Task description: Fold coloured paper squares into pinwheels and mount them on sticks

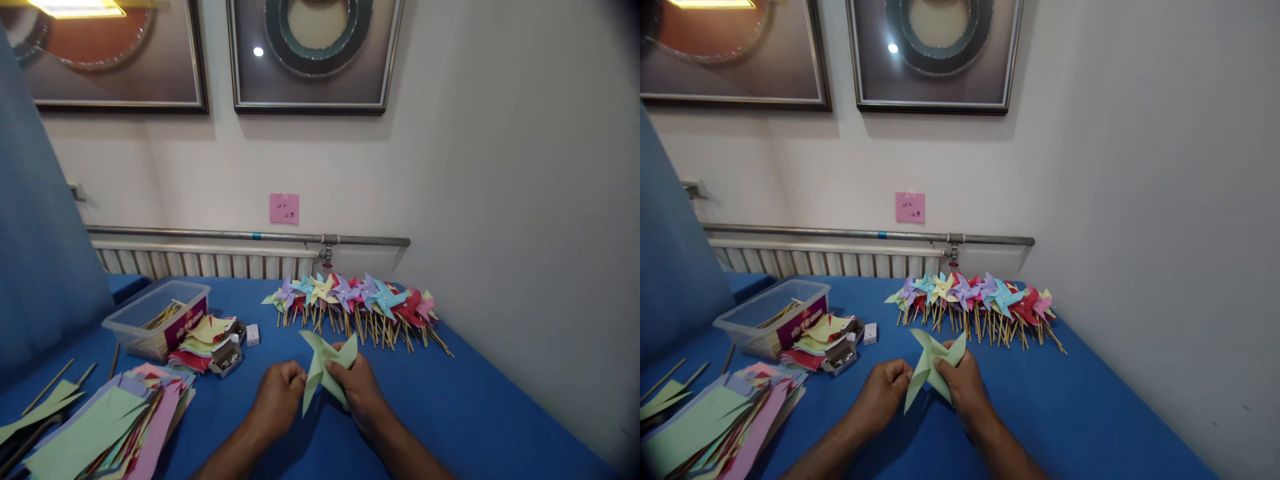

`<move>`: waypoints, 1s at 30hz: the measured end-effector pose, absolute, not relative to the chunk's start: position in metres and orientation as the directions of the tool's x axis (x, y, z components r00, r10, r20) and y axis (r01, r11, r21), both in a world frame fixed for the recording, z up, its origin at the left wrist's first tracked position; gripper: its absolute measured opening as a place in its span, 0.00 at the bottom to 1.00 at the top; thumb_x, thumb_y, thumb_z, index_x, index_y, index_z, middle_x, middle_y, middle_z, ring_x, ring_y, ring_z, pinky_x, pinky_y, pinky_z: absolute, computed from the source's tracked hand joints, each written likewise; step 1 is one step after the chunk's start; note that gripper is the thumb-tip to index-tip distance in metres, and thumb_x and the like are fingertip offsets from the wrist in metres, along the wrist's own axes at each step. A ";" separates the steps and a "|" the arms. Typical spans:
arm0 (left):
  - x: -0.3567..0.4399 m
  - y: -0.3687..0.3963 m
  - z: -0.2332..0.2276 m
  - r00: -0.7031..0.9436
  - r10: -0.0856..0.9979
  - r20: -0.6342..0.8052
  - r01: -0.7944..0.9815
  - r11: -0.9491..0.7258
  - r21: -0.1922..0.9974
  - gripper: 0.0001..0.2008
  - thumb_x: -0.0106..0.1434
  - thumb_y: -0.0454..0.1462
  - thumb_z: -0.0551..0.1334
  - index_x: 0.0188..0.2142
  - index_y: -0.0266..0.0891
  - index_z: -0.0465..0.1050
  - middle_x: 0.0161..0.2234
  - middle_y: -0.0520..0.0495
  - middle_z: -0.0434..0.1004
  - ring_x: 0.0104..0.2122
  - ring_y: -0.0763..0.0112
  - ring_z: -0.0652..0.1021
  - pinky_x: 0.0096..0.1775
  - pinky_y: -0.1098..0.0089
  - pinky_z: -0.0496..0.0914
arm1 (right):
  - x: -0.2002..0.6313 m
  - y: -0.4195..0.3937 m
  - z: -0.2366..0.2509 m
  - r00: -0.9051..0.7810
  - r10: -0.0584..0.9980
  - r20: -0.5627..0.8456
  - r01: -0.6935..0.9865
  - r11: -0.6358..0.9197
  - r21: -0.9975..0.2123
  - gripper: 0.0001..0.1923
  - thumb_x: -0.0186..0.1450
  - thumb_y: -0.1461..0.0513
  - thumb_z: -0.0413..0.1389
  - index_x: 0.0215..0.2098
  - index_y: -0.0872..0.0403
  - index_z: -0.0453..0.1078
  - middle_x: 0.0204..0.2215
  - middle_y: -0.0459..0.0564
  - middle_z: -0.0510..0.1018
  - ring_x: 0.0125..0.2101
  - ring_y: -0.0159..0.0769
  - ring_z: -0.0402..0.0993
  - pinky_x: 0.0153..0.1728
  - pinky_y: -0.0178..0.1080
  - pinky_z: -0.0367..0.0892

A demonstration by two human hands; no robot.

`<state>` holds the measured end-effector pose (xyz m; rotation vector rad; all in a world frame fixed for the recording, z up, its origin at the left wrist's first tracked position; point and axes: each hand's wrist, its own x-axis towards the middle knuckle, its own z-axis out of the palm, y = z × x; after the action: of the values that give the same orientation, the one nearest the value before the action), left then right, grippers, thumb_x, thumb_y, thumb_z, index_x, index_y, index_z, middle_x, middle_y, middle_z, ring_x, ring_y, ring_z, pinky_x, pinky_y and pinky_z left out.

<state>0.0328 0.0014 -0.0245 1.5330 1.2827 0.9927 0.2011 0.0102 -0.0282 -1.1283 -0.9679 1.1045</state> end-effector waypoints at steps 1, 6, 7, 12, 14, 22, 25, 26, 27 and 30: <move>0.033 0.002 -0.025 0.153 0.987 0.047 0.289 -0.090 0.953 0.14 0.58 0.45 0.58 0.22 0.40 0.65 0.19 0.54 0.64 0.22 0.74 0.64 0.26 0.73 0.56 | 0.201 0.011 -0.029 0.200 0.979 0.038 -0.158 0.071 -0.985 0.23 0.47 0.55 0.68 0.38 0.53 0.71 0.21 0.41 0.75 0.18 0.32 0.66 0.21 0.34 0.62; 0.034 0.000 -0.025 0.155 0.986 0.057 0.321 -0.104 0.941 0.12 0.60 0.43 0.57 0.23 0.39 0.66 0.20 0.54 0.64 0.22 0.74 0.64 0.26 0.72 0.56 | 0.202 0.010 -0.030 0.196 0.979 0.046 -0.145 0.075 -0.987 0.21 0.48 0.56 0.66 0.38 0.54 0.71 0.21 0.42 0.75 0.18 0.32 0.66 0.21 0.34 0.63; 0.034 0.000 -0.025 0.151 0.987 0.055 0.321 -0.102 0.941 0.12 0.60 0.42 0.57 0.23 0.39 0.66 0.20 0.54 0.64 0.22 0.74 0.63 0.26 0.72 0.55 | 0.203 0.010 -0.029 0.198 0.979 0.049 -0.146 0.078 -0.986 0.21 0.47 0.56 0.66 0.38 0.54 0.71 0.21 0.42 0.75 0.19 0.33 0.67 0.21 0.34 0.63; 0.035 0.000 -0.028 0.162 0.985 0.058 0.313 -0.107 0.944 0.13 0.60 0.44 0.57 0.23 0.39 0.66 0.19 0.54 0.64 0.22 0.73 0.64 0.26 0.72 0.56 | 0.203 0.010 -0.027 0.194 0.980 0.049 -0.133 0.075 -0.988 0.19 0.47 0.57 0.66 0.36 0.54 0.71 0.20 0.42 0.75 0.19 0.33 0.68 0.21 0.35 0.64; 0.036 0.000 -0.029 0.159 0.986 0.057 0.305 -0.103 0.947 0.13 0.60 0.44 0.57 0.23 0.40 0.66 0.20 0.54 0.64 0.22 0.73 0.64 0.26 0.72 0.56 | 0.202 0.010 -0.026 0.190 0.981 0.048 -0.131 0.073 -0.989 0.18 0.47 0.57 0.65 0.35 0.53 0.71 0.19 0.41 0.74 0.19 0.33 0.67 0.22 0.34 0.64; 0.038 -0.002 -0.022 0.187 0.982 0.015 0.272 -0.066 0.960 0.12 0.57 0.44 0.56 0.24 0.39 0.67 0.19 0.54 0.64 0.21 0.74 0.63 0.25 0.72 0.55 | 0.206 0.019 -0.033 0.200 0.979 0.041 -0.102 0.063 -0.993 0.18 0.47 0.59 0.65 0.36 0.54 0.72 0.20 0.42 0.76 0.19 0.33 0.68 0.22 0.34 0.66; 0.036 -0.001 -0.021 0.290 0.956 -0.051 0.236 -0.019 0.972 0.10 0.56 0.43 0.56 0.25 0.39 0.68 0.19 0.55 0.64 0.20 0.74 0.62 0.24 0.72 0.54 | 0.211 0.026 -0.034 0.220 0.975 0.024 -0.069 0.040 -0.997 0.20 0.44 0.60 0.65 0.36 0.54 0.72 0.21 0.43 0.76 0.20 0.34 0.70 0.22 0.35 0.66; 0.035 -0.001 -0.021 0.318 0.945 -0.073 0.236 -0.004 0.972 0.10 0.55 0.42 0.57 0.26 0.39 0.68 0.19 0.55 0.64 0.20 0.75 0.62 0.24 0.72 0.54 | 0.213 0.028 -0.034 0.219 0.976 0.022 -0.056 0.035 -0.998 0.20 0.44 0.61 0.65 0.35 0.54 0.72 0.21 0.43 0.77 0.20 0.35 0.70 0.23 0.36 0.67; 0.034 0.000 -0.021 0.332 0.939 -0.089 0.245 0.006 0.969 0.09 0.55 0.42 0.57 0.26 0.39 0.69 0.19 0.55 0.64 0.20 0.75 0.62 0.24 0.72 0.54 | 0.215 0.029 -0.033 0.216 0.976 0.022 -0.045 0.033 -0.998 0.20 0.43 0.61 0.65 0.35 0.54 0.72 0.21 0.43 0.77 0.21 0.36 0.71 0.23 0.36 0.67; 0.028 0.001 -0.021 0.318 0.944 -0.088 0.323 -0.020 0.946 0.08 0.54 0.40 0.58 0.26 0.38 0.70 0.20 0.54 0.64 0.21 0.74 0.62 0.25 0.72 0.54 | 0.219 0.027 -0.030 0.211 0.976 0.049 -0.031 0.057 -0.998 0.19 0.45 0.61 0.65 0.36 0.54 0.72 0.22 0.44 0.78 0.22 0.37 0.72 0.25 0.37 0.68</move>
<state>0.0278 0.0010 -0.0214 1.5553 1.1946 0.7572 0.2193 0.0272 -0.0299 -1.2361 -1.0508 1.0324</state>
